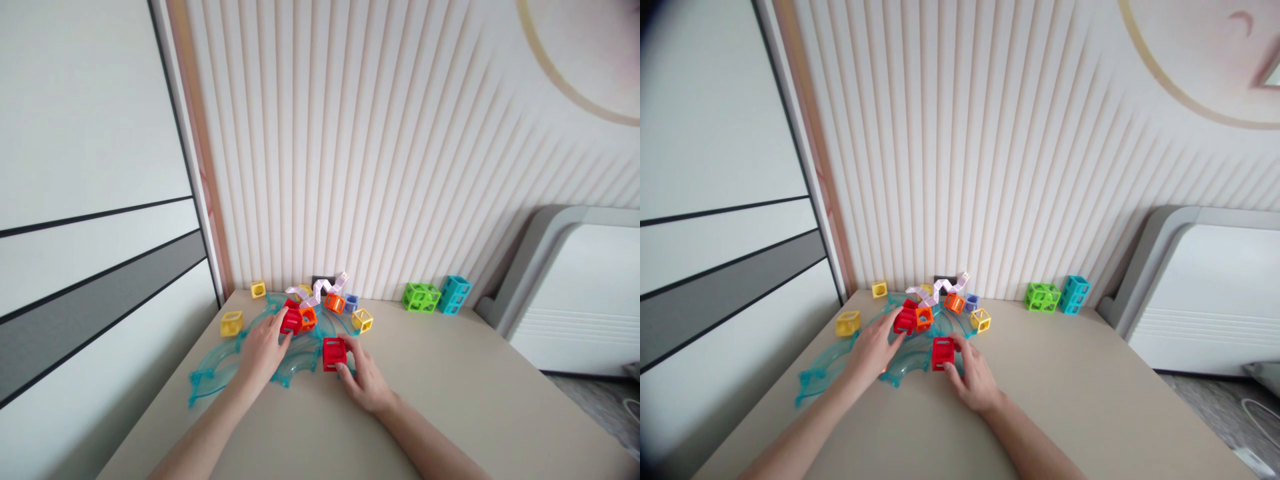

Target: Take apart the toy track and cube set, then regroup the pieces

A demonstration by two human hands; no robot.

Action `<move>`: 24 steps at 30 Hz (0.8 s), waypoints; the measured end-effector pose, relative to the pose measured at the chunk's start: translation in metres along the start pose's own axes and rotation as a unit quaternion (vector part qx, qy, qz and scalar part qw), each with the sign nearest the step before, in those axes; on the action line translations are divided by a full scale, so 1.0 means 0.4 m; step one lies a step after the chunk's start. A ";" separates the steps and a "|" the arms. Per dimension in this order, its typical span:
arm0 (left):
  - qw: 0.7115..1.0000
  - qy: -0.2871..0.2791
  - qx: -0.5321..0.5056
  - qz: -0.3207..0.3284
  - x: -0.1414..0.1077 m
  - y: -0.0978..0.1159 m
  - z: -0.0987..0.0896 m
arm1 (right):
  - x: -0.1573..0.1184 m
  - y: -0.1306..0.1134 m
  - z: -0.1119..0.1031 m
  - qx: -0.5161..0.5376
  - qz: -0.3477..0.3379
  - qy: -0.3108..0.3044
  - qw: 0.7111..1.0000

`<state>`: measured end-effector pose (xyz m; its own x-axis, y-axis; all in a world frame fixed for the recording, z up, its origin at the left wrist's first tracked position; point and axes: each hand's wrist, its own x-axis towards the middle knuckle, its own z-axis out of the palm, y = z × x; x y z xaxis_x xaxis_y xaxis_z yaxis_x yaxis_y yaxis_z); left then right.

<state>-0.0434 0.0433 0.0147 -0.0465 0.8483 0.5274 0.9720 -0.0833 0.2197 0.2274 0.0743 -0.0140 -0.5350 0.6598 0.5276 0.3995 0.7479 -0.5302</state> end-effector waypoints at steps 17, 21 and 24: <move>0.985 0.078 -0.050 0.144 -0.018 0.013 0.032 | 0.004 -0.010 -0.009 0.007 -0.012 -0.014 1.000; 0.977 0.099 -0.035 0.183 -0.020 0.020 0.030 | 0.005 -0.011 -0.007 0.000 -0.004 -0.018 1.000; 0.970 0.114 -0.027 0.211 -0.023 0.024 0.026 | 0.003 -0.008 -0.003 0.003 0.000 -0.018 1.000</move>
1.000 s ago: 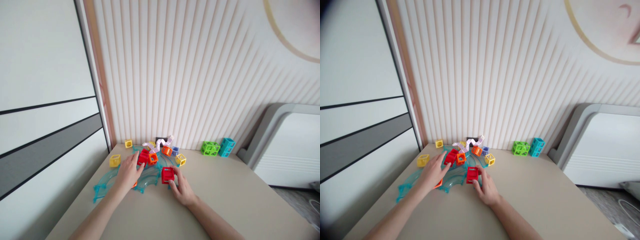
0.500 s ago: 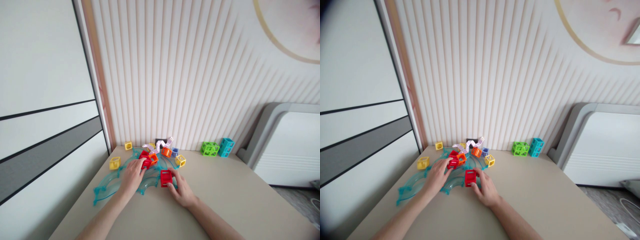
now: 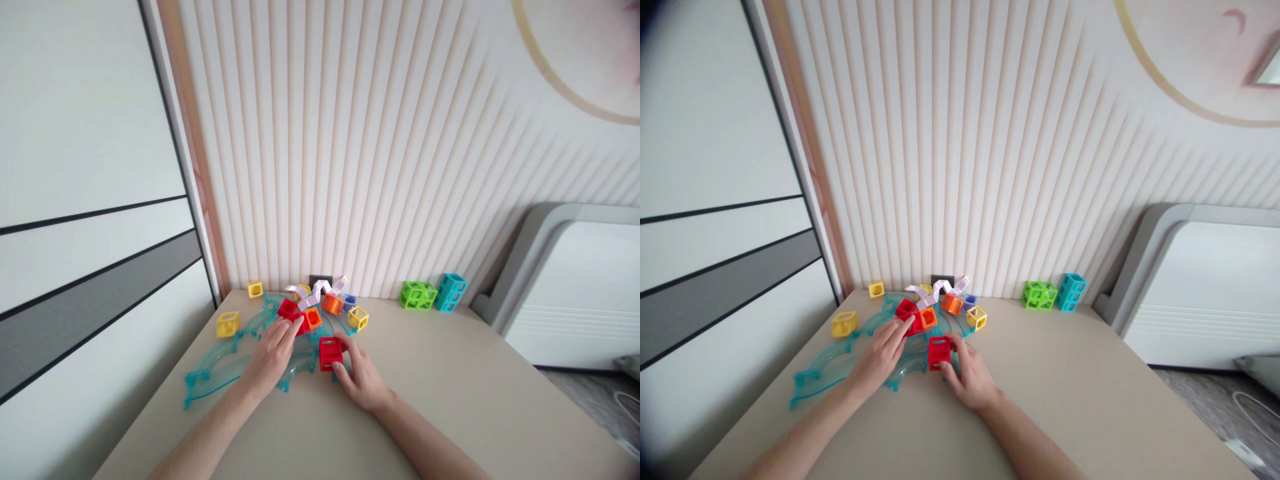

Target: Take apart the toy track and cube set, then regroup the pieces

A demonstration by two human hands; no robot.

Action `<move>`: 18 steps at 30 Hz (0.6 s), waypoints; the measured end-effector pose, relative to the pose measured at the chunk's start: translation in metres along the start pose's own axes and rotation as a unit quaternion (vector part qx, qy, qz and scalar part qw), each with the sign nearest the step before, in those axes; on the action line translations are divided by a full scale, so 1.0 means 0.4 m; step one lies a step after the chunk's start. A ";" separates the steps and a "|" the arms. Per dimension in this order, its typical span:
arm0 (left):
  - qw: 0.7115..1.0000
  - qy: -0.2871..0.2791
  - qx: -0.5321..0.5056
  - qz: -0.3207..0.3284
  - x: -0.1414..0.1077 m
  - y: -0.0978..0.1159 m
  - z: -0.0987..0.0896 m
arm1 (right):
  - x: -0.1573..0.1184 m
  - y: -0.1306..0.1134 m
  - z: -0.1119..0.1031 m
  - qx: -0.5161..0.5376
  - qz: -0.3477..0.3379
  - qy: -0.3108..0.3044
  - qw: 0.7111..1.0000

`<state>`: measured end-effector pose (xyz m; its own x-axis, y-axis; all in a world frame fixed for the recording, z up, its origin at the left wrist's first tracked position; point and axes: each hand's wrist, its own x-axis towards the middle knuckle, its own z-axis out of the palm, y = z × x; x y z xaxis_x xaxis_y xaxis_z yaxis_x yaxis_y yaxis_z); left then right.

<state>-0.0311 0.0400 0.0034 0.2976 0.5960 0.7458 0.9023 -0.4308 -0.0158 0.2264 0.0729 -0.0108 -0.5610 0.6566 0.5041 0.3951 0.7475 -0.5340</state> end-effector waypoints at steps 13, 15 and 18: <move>0.997 0.002 -0.070 0.034 -0.006 0.015 -0.010 | 0.016 -0.008 -0.001 -0.040 -0.170 -0.052 0.983; 0.996 0.014 -0.080 0.030 -0.006 0.018 -0.010 | 0.019 -0.010 0.000 -0.047 -0.173 -0.066 0.982; 0.994 0.029 -0.097 0.028 -0.004 0.022 -0.011 | 0.020 -0.012 0.000 -0.056 -0.170 -0.072 0.981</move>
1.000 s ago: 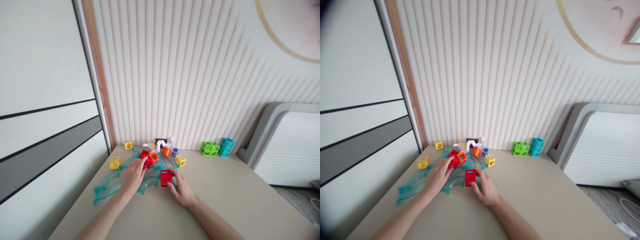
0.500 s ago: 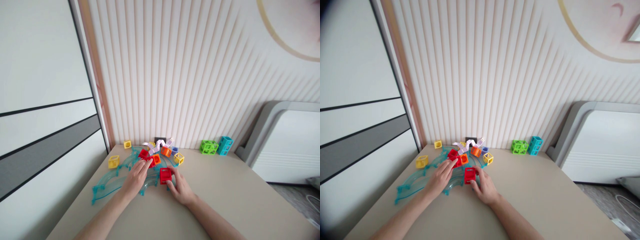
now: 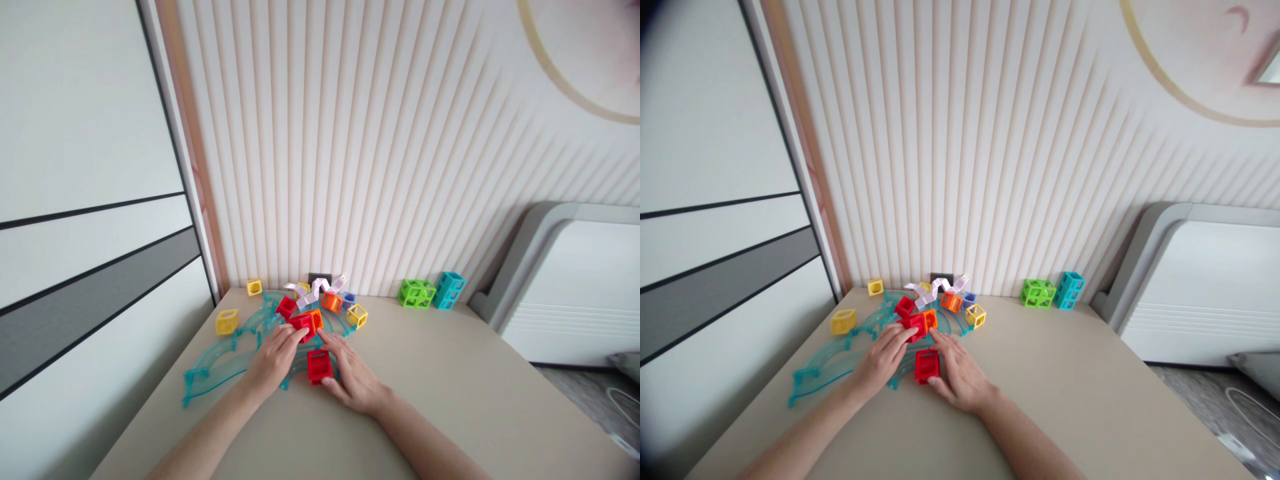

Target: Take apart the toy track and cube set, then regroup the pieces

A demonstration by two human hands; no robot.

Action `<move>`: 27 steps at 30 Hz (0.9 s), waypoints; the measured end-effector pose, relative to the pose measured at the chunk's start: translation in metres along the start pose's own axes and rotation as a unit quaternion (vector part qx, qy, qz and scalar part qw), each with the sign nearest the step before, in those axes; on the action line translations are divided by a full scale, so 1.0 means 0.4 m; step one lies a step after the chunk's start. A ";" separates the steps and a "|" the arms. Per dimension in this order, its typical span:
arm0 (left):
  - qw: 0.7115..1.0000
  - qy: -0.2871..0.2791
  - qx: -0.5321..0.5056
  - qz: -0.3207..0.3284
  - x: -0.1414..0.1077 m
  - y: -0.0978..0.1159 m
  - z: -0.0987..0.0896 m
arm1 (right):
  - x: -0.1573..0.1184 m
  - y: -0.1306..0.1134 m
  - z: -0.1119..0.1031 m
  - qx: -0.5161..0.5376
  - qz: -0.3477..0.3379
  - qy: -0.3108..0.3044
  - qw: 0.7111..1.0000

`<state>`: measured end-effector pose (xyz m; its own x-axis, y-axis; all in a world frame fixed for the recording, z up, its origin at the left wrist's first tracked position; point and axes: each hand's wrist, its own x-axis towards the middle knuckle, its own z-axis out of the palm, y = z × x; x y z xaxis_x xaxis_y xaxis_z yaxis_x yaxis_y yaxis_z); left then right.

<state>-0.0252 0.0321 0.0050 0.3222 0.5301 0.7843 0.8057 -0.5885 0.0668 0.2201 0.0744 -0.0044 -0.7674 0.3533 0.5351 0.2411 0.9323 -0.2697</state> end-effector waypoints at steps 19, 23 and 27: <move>0.998 -0.028 -0.057 -0.019 -0.019 0.040 0.002 | 0.000 0.001 0.000 0.011 0.021 -0.007 1.000; 0.997 0.013 -0.060 -0.047 -0.019 0.046 0.006 | -0.006 -0.001 -0.003 0.036 0.046 -0.005 0.998; 0.995 0.026 -0.070 -0.069 -0.019 0.055 0.007 | -0.014 -0.002 -0.001 0.051 0.073 0.003 0.996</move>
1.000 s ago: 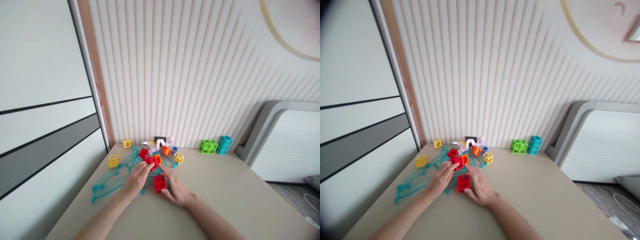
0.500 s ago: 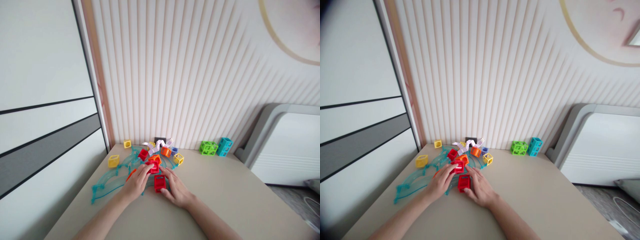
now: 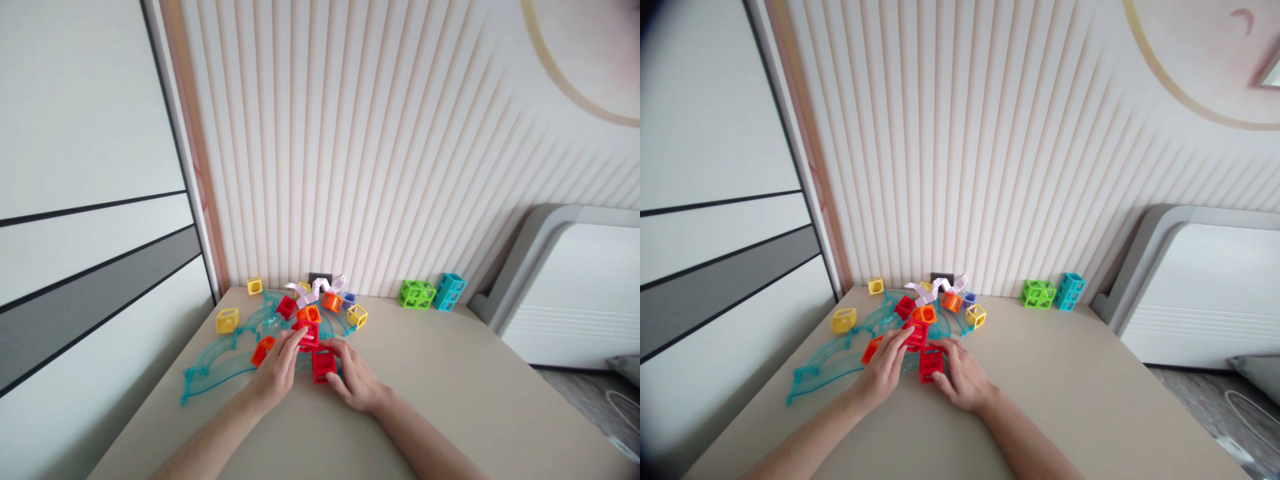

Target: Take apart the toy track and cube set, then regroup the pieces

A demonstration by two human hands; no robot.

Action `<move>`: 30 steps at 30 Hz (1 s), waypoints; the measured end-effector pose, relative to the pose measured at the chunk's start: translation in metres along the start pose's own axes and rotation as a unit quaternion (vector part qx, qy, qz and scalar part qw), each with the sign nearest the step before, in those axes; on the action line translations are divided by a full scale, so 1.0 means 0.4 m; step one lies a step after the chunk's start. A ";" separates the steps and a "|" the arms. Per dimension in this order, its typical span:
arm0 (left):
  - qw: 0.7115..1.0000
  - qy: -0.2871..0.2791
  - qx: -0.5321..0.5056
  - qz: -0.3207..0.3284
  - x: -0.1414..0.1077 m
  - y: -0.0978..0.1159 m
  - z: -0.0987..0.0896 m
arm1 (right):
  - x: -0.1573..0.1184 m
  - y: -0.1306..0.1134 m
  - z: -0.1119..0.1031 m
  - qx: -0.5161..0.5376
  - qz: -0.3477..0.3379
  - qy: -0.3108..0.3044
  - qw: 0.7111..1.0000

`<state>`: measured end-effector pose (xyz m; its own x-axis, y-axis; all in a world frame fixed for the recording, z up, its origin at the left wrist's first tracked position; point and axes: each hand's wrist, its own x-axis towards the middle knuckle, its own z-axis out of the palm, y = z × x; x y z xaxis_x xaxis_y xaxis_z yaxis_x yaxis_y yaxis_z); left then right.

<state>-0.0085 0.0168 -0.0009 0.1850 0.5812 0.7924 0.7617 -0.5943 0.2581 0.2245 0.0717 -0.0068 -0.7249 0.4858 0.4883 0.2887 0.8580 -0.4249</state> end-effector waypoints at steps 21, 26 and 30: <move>0.998 -0.020 -0.043 -0.042 -0.012 -0.003 0.025 | -0.023 0.024 0.021 0.038 0.050 0.050 0.997; 0.999 0.017 -0.029 -0.022 -0.015 0.002 0.020 | -0.040 0.048 0.031 -0.012 0.024 0.088 0.996; 0.998 0.054 -0.025 -0.019 -0.016 0.002 0.011 | -0.058 0.071 0.031 -0.017 0.040 0.136 0.990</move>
<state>-0.0063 0.0152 -0.0083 0.0861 0.5429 0.8354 0.7348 -0.6008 0.3148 0.2420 0.0828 -0.0396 -0.5043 0.5758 0.6436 0.3629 0.8175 -0.4471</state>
